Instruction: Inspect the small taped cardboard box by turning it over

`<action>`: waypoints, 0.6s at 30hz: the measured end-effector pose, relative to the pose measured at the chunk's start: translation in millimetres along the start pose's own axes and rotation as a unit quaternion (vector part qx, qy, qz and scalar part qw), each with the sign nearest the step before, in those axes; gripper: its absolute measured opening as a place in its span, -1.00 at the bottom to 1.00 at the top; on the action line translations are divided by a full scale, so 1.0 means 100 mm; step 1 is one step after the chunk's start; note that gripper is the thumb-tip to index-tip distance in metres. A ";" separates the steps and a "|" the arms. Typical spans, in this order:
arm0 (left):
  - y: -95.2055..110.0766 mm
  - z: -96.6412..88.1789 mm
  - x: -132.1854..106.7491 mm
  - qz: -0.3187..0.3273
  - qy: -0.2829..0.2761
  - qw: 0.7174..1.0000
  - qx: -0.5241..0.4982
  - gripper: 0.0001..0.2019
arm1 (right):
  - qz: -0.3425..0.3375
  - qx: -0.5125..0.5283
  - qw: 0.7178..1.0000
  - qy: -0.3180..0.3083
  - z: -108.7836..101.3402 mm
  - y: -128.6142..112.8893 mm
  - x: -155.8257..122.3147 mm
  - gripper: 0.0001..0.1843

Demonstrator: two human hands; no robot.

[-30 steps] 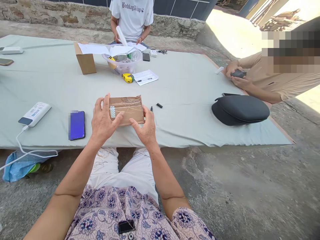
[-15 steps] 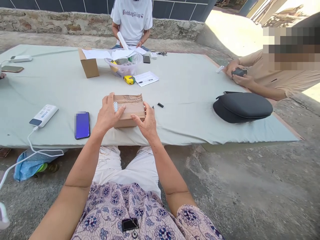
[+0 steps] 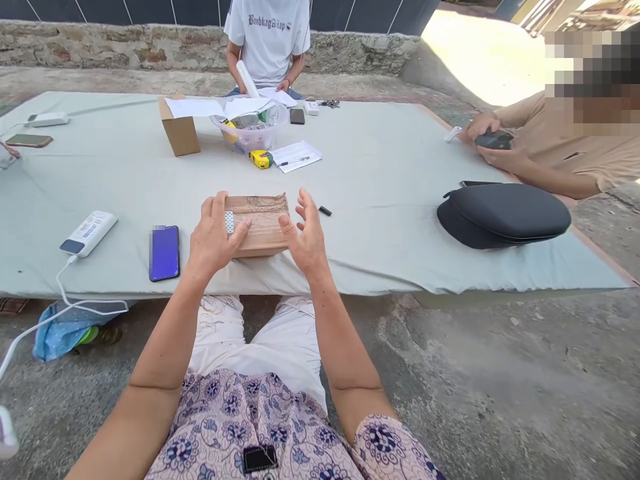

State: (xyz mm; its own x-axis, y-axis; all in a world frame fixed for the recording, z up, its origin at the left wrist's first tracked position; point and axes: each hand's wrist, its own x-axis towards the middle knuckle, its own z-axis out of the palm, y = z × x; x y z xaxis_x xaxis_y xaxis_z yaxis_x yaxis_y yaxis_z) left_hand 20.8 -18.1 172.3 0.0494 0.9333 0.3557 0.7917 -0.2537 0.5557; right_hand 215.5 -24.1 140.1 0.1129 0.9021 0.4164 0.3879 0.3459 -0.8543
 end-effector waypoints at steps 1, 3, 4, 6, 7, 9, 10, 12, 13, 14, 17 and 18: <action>-0.01 0.00 -0.01 0.003 0.002 1.000 0.000 -0.35 | -0.006 0.004 1.000 -0.007 0.01 -0.02 0.03 -0.18; -0.01 0.00 -0.04 0.004 0.002 1.000 0.002 -0.34 | -0.007 0.017 1.000 -0.020 0.04 -0.05 0.09 -0.19; 0.00 0.00 -0.06 0.004 0.003 1.000 0.005 -0.34 | -0.004 0.025 0.999 -0.021 0.06 -0.06 0.10 -0.20; 0.01 -0.01 -0.10 0.005 0.007 1.000 0.012 -0.33 | 0.005 0.042 0.999 -0.020 0.08 -0.09 0.11 -0.20; 0.02 0.00 -0.13 0.006 0.010 1.000 0.015 -0.34 | 0.011 0.048 0.999 -0.021 0.10 -0.10 0.10 -0.20; 0.02 0.00 -0.17 0.010 0.014 1.000 0.016 -0.36 | 0.025 0.051 0.998 -0.028 0.12 -0.10 0.07 -0.19; 0.02 0.01 -0.18 0.011 0.017 1.000 0.015 -0.37 | 0.032 0.048 0.998 -0.031 0.13 -0.09 0.06 -0.19; 0.01 0.02 -0.20 0.016 0.027 0.999 0.009 -0.40 | 0.039 0.039 0.998 -0.032 0.16 -0.05 0.05 -0.20; 0.01 0.03 -0.20 0.021 0.034 0.999 0.007 -0.41 | 0.038 0.035 0.998 -0.032 0.17 -0.04 0.05 -0.20; 0.00 0.03 -0.20 0.026 0.042 0.999 0.006 -0.42 | 0.035 0.031 0.998 -0.032 0.18 -0.02 0.05 -0.21; -0.01 0.04 -0.20 0.033 0.051 0.998 0.008 -0.41 | 0.007 0.008 1.000 -0.008 0.13 -0.10 0.02 -0.28; -0.01 0.04 -0.20 0.030 0.048 0.998 0.010 -0.41 | -0.013 -0.001 1.000 0.018 0.09 -0.18 -0.02 -0.32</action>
State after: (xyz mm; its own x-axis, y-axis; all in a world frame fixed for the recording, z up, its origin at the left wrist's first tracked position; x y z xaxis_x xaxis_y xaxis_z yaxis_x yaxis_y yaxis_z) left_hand 22.0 -35.2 161.9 0.0394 0.8871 0.4599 0.8010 -0.3032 0.5162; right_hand 200.3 -29.7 152.2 0.1356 0.8833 0.4488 0.3935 0.3677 -0.8426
